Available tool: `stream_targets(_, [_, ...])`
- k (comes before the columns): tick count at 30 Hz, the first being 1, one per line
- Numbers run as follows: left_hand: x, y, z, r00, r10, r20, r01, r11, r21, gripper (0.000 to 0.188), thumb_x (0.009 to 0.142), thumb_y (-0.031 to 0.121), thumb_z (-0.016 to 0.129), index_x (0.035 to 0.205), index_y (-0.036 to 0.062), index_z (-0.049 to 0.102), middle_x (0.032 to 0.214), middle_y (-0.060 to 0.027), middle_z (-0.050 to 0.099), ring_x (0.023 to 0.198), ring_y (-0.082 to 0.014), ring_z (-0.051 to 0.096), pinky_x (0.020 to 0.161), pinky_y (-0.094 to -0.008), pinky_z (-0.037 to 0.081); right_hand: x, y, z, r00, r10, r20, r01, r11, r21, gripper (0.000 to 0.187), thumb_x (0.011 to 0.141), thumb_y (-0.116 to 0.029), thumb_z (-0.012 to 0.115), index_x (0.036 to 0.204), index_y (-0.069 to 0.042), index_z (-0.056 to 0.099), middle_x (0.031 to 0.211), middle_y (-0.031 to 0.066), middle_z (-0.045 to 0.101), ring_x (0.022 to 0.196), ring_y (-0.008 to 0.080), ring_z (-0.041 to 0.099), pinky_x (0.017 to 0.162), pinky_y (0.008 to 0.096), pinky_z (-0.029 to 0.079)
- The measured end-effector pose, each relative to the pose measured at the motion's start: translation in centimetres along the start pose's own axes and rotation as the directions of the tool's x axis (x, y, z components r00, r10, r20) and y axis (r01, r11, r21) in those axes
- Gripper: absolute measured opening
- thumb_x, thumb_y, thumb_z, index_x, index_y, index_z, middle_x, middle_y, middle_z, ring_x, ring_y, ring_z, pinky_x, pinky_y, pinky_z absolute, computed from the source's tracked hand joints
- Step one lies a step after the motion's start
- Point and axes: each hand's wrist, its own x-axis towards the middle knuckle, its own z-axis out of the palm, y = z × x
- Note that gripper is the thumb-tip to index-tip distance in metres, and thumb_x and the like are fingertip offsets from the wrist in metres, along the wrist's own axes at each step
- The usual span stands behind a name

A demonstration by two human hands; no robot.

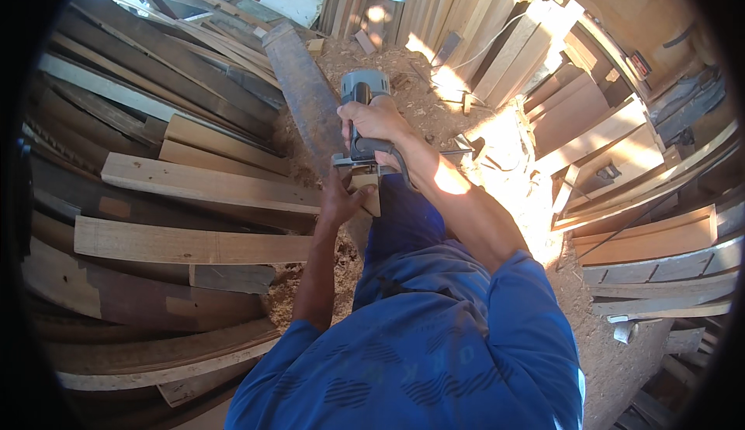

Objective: The person uses a router to smooth and profile the edges of a wooden block. They measure the workpiece with a tape measure, adjust the depth of the router, and then guide the tool along the edges of the block held in a vise.

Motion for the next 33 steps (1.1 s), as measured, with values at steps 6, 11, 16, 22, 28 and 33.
stream_targets(6, [-0.2,0.6,-0.2,0.999,-0.032,-0.004,0.032,0.999,0.015,0.117,0.083,0.02,0.086,0.16,-0.0044,0.002,0.137,-0.0319,0.059,0.124,-0.0348,0.064,0.1,-0.0406,0.054,-0.3,0.0,-0.2,1.0,-0.007,0.016,0.006,0.999,0.04,0.02,0.094,-0.015,0.065,0.079,-0.002,0.062,0.067,0.0078,0.06,0.055,0.02,0.06,0.053,0.0336,0.051])
stream_targets(11, [-0.6,1.0,-0.3,1.0,0.013,-0.012,-0.012,0.998,0.056,0.116,0.082,0.023,0.086,0.16,-0.0039,0.005,0.138,-0.032,0.059,0.125,-0.0366,0.063,0.1,-0.0422,0.055,-0.5,0.2,-0.3,1.0,-0.003,0.012,0.002,0.999,0.046,0.019,0.094,-0.014,0.065,0.079,-0.002,0.062,0.067,0.0077,0.061,0.055,0.0195,0.06,0.053,0.0332,0.051])
stream_targets(16, [-0.5,0.7,-0.3,1.0,0.007,-0.006,-0.007,0.997,0.081,0.117,0.082,0.026,0.087,0.16,-0.0038,0.005,0.138,-0.0327,0.058,0.126,-0.0382,0.062,0.101,-0.043,0.054,-0.4,0.4,-0.5,1.0,0.001,0.001,-0.001,1.0,0.028,0.016,0.094,-0.014,0.065,0.083,-0.001,0.062,0.069,0.0073,0.061,0.058,0.0175,0.06,0.054,0.0328,0.052])
stream_targets(22, [-0.4,0.2,-0.2,1.0,0.002,0.005,-0.002,0.998,0.065,0.117,0.082,0.024,0.087,0.16,-0.0037,0.004,0.141,-0.0328,0.056,0.13,-0.0377,0.059,0.102,-0.0427,0.054,-0.5,0.5,-0.6,1.0,-0.002,0.003,0.001,0.999,0.048,0.016,0.094,-0.013,0.065,0.084,-0.002,0.062,0.069,0.0073,0.061,0.058,0.0173,0.06,0.054,0.0329,0.052])
stream_targets(28, [-0.6,0.1,-0.1,1.0,0.021,0.017,-0.021,0.999,0.049,0.119,0.082,0.02,0.087,0.161,-0.0018,0.0,0.144,-0.0324,0.053,0.132,-0.0368,0.058,0.103,-0.0415,0.053,-0.4,0.5,-0.7,1.0,0.028,-0.012,-0.027,0.998,0.05,0.017,0.094,-0.014,0.065,0.082,-0.002,0.061,0.068,0.0074,0.06,0.056,0.0183,0.059,0.053,0.0334,0.051])
stream_targets(33, [-0.7,0.5,-0.3,0.999,0.0,0.034,-0.003,0.998,0.07,0.12,0.082,0.018,0.086,0.162,0.0031,-0.003,0.146,-0.0318,0.052,0.132,-0.0354,0.058,0.103,-0.0412,0.053,0.0,0.5,-1.5,0.999,0.045,-0.015,-0.044,0.996,0.074,0.019,0.094,-0.014,0.065,0.08,-0.002,0.061,0.067,0.0075,0.06,0.055,0.0195,0.059,0.053,0.0342,0.051])
